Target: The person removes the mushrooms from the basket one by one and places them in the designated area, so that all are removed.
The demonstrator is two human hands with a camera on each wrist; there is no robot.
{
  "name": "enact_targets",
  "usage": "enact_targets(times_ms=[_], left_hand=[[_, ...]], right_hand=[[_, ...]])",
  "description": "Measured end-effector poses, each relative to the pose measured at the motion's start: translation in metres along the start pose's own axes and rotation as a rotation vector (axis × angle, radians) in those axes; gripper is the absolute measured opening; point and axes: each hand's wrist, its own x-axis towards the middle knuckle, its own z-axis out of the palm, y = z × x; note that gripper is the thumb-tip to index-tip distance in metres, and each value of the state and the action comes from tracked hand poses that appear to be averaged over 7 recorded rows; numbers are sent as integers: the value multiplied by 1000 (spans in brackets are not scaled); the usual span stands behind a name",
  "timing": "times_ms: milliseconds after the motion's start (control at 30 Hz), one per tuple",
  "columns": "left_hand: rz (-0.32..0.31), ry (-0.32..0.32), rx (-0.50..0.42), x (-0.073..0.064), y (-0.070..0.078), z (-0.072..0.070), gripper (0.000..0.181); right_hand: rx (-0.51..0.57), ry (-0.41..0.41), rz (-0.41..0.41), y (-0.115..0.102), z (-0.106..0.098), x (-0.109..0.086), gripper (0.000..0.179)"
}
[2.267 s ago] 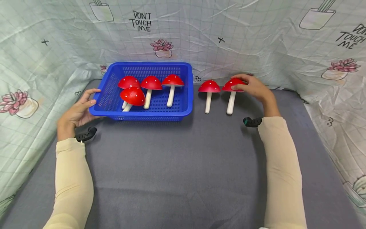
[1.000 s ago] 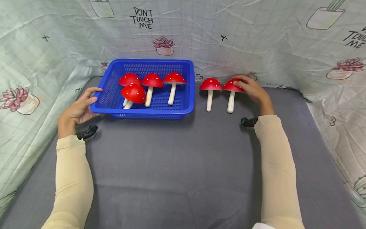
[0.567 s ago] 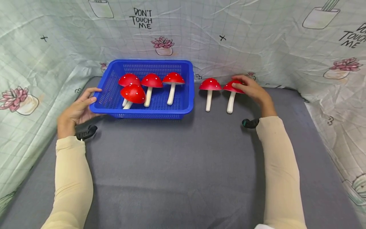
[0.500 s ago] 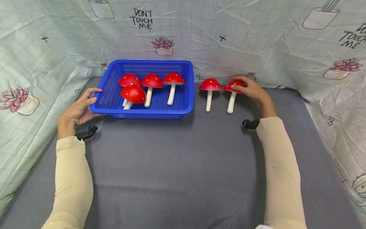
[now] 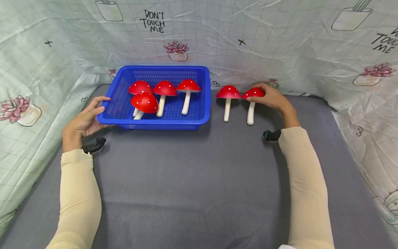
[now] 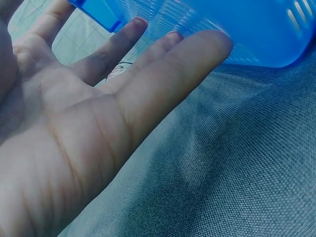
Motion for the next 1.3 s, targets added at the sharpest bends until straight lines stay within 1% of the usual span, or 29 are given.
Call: enact_targets(times_ms=[200, 300, 500, 633, 733, 867, 967, 1067, 1167, 1300], left_hand=[[6, -4, -8, 0, -1, -1, 34], [3, -1, 5, 0, -1, -1, 35], [7, -14, -5, 1, 0, 0, 34], [8, -17, -8, 0, 1, 1, 35], [6, -7, -1, 0, 0, 1, 35], [10, -4, -15, -1, -1, 1, 35], [8, -3, -19, -1, -1, 1, 36], [3, 9, -1, -1, 0, 2, 36], [-2, 10, -3, -1, 0, 2, 37], [-11, 26, 3, -2, 1, 3, 36]], right_hand=[[64, -77, -22, 0, -2, 5, 70], [66, -95, -26, 2, -3, 8, 69], [66, -81, -23, 4, -6, 7, 68], [44, -43, -22, 1, -9, 4, 68], [47, 3, -63, -5, -12, 1, 64], [74, 59, -126, -16, -15, 0, 58], [72, 82, -145, -24, -17, 1, 56], [70, 91, -165, -34, -18, 2, 55], [63, 102, -185, -46, -18, 1, 53], [54, 91, -206, -64, -14, -2, 52]])
